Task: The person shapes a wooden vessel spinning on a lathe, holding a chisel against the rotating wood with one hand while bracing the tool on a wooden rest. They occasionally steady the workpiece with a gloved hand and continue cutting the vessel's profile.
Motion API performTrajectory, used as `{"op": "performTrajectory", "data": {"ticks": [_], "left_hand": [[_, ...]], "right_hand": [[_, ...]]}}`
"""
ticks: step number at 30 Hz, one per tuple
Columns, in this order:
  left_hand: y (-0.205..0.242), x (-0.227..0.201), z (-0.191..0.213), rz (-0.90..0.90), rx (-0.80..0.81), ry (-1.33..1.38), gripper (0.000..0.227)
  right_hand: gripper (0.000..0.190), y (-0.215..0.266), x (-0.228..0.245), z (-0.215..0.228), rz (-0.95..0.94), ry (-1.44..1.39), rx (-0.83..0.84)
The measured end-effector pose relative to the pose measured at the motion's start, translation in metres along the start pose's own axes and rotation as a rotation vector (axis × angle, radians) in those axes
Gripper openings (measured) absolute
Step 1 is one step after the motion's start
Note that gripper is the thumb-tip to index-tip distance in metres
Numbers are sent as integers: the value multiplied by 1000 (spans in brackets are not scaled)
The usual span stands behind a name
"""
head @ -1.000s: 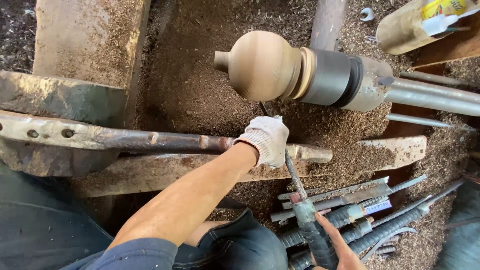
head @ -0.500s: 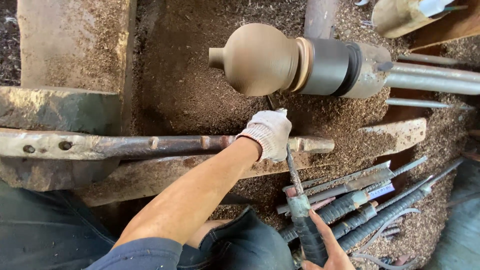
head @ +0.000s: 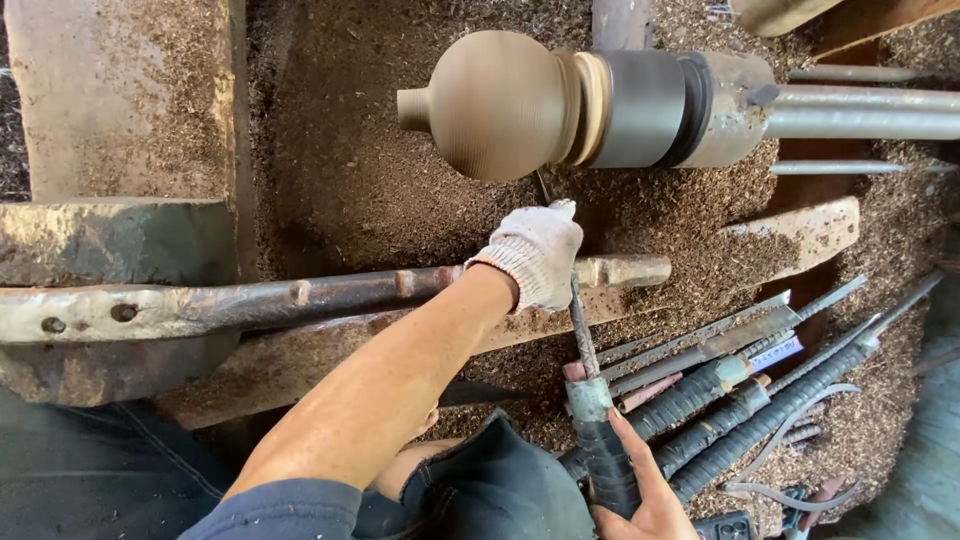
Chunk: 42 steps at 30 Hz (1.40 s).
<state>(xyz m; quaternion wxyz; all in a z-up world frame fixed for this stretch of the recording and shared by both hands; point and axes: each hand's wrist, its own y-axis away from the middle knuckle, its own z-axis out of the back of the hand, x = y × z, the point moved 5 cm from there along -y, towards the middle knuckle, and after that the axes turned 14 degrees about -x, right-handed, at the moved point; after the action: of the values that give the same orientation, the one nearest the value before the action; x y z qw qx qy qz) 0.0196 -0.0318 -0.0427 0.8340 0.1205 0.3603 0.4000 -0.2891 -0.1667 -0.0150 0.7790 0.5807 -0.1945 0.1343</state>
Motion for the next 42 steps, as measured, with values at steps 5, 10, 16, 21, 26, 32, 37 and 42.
{"op": "performTrajectory", "data": {"ticks": [5, 10, 16, 21, 26, 32, 37, 42], "left_hand": [[-1, 0, 1, -23, -111, 35, 33], [-3, 0, 1, -32, -157, 43, 36], [1, 0, 6, 5, -59, 26, 32], [1, 3, 5, 32, -110, 60, 32], [3, 6, -3, 86, -89, 117, 22], [11, 4, 6, 134, -60, 120, 22], [12, 5, 7, 142, -81, 117, 24], [11, 3, 8, 122, -56, 127, 24]], "right_hand": [[109, 4, 9, -13, 96, -64, 16], [111, -8, -38, 3, 61, -169, 10], [106, -17, -42, 33, 107, 34, -19], [108, -19, 17, 45, 193, 368, 9], [107, -46, 4, 80, 513, 381, 177], [87, -65, 5, 102, 466, 505, 2], [92, -88, -10, 128, 509, 374, 10], [103, -69, -7, 107, 230, 267, 140]]}}
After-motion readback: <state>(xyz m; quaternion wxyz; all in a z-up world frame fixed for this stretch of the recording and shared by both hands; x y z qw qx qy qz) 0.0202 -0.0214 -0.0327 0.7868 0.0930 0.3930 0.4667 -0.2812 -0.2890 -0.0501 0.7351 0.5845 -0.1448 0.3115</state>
